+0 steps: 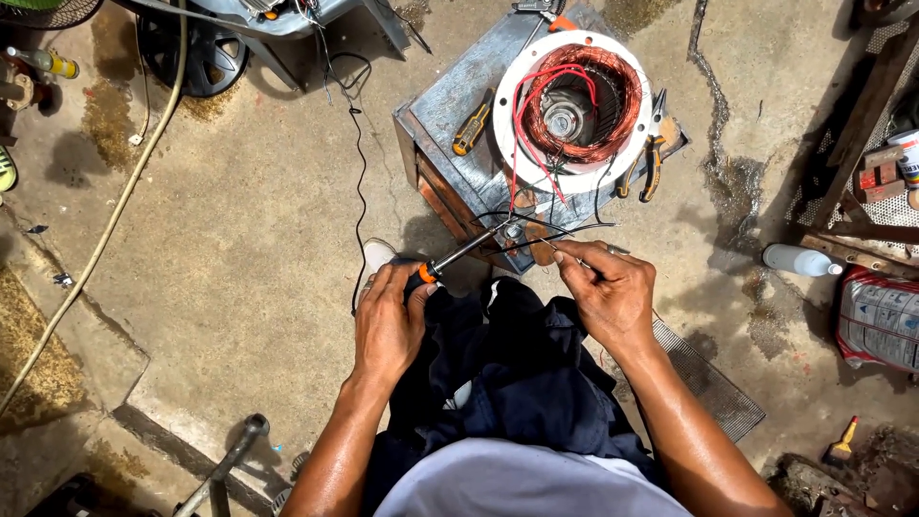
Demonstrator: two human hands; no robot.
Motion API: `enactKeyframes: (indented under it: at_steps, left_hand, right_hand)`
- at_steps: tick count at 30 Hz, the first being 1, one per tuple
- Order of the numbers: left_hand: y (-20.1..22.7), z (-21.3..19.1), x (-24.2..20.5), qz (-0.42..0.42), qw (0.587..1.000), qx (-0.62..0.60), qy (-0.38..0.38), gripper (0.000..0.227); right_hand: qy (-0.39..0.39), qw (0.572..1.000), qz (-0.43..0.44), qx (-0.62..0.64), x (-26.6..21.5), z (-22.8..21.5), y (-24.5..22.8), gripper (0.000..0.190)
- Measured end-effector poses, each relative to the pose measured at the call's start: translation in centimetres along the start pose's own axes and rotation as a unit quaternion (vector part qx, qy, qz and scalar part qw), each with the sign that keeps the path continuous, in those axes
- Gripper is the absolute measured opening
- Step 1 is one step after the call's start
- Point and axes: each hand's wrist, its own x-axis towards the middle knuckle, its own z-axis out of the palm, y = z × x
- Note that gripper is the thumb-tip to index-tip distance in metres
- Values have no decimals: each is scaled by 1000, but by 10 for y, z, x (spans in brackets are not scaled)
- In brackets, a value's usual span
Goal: Soldering electrical wires onto a motor stator during a repair task.
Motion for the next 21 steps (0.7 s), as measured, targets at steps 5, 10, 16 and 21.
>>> enactKeyframes:
  at_steps: [5,10,16,21]
  left_hand:
    - [-3,1,-2,2,1000,3,2,25]
    - [-1,-1,-1,2,1000,0,3,24]
    - [-6,3,-3,2,1000,2,10,25]
    - [-6,2,-5,-4,1000,-1,12,25]
  right_hand:
    - [-2,1000,4,-1,1,0,-2,14]
    - [1,1000,6,-4,0,2,-2,14]
    - [-2,1000,-15,-21,2,0,0,15]
    - [0,999,-24,-25,1,1,-4,16]
